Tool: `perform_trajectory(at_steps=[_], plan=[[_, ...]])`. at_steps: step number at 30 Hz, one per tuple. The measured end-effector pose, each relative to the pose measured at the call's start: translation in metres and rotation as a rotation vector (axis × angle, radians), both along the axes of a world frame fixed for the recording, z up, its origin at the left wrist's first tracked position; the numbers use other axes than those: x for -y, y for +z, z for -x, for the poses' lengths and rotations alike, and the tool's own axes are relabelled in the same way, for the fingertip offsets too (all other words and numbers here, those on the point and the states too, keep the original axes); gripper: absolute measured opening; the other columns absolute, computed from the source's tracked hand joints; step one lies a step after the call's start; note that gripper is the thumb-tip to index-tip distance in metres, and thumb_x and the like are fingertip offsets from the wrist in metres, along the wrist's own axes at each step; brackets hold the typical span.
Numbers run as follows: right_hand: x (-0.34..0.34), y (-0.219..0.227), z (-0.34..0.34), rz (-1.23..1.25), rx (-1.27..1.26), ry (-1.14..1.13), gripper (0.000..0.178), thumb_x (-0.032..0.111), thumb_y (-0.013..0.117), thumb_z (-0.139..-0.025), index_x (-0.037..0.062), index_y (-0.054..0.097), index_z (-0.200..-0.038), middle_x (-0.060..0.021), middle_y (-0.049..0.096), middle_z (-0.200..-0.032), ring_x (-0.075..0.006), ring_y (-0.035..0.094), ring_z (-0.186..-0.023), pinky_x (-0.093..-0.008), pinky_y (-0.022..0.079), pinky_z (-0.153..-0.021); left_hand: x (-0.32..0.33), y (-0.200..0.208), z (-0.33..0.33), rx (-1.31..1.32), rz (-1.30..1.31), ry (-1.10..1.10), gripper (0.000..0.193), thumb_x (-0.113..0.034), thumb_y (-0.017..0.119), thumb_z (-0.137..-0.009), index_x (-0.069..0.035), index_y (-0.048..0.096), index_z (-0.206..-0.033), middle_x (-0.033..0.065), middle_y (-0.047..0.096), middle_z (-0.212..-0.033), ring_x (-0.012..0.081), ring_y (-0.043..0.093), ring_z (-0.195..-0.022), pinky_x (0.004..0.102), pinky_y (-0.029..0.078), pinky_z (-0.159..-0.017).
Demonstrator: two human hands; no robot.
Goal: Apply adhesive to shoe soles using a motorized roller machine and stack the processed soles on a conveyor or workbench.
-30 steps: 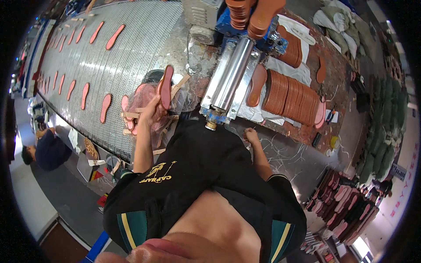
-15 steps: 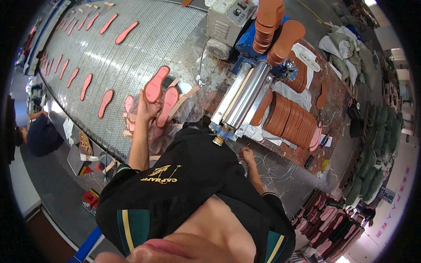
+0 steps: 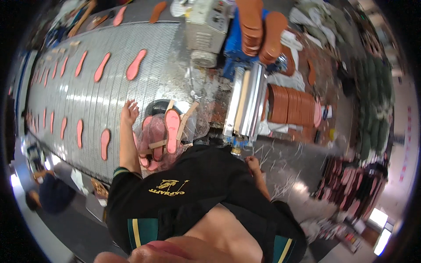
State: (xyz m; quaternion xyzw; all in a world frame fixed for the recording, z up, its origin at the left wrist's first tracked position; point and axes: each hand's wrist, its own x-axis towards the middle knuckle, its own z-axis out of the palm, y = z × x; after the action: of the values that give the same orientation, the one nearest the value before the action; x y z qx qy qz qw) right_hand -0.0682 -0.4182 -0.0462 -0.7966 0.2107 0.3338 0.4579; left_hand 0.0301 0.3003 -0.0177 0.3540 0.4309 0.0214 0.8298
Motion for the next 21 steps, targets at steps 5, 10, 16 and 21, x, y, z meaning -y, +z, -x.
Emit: perform_trajectory(at_steps=[5,10,16,21], plan=[[0.024,0.011,0.008,0.112,0.169,-0.005,0.027,0.024,0.053,-0.083,0.0022,0.062,-0.071,-0.0074,0.063,-0.064,-0.0159,0.058,-0.054,-0.0332,0.046,-0.053,0.139,0.056,-0.033,0.132,-0.402,-0.233,0.008,-0.013,0.057,-0.088,-0.01,0.056,-0.081,-0.003,0.051,-0.066,0.0064,0.047,-0.054,0.0186,0.036,-0.045],[0.045,0.021,-0.053,0.123,0.257,-0.183,0.013,0.015,0.057,-0.077,0.0037,0.06,-0.073,-0.0052,0.057,-0.06,-0.0143,0.054,-0.05,-0.031,0.044,-0.048,0.2,0.043,-0.008,0.182,-0.329,-0.363,0.01,-0.008,0.062,-0.087,-0.009,0.054,-0.08,0.0005,0.051,-0.061,0.009,0.045,-0.047,0.0203,0.037,-0.042],[0.127,0.058,-0.137,0.347,0.639,-0.196,0.017,0.017,0.059,-0.078,0.0009,0.063,-0.08,-0.0154,0.064,-0.072,-0.0289,0.063,-0.064,-0.0394,0.05,-0.061,0.291,0.056,0.01,0.172,-0.265,-0.551,0.014,-0.003,0.063,-0.084,-0.006,0.053,-0.074,0.0004,0.05,-0.057,0.0083,0.044,-0.047,0.0206,0.033,-0.043],[0.225,0.098,-0.221,0.706,0.752,-0.376,0.038,0.022,0.062,-0.074,0.0019,0.061,-0.106,-0.02,0.066,-0.093,-0.033,0.065,-0.089,-0.0402,0.05,-0.079,0.321,0.036,0.056,0.047,-0.515,-0.721,0.016,-0.005,0.066,-0.083,-0.006,0.054,-0.072,-0.0013,0.05,-0.056,0.0069,0.042,-0.045,0.0204,0.032,-0.043]])
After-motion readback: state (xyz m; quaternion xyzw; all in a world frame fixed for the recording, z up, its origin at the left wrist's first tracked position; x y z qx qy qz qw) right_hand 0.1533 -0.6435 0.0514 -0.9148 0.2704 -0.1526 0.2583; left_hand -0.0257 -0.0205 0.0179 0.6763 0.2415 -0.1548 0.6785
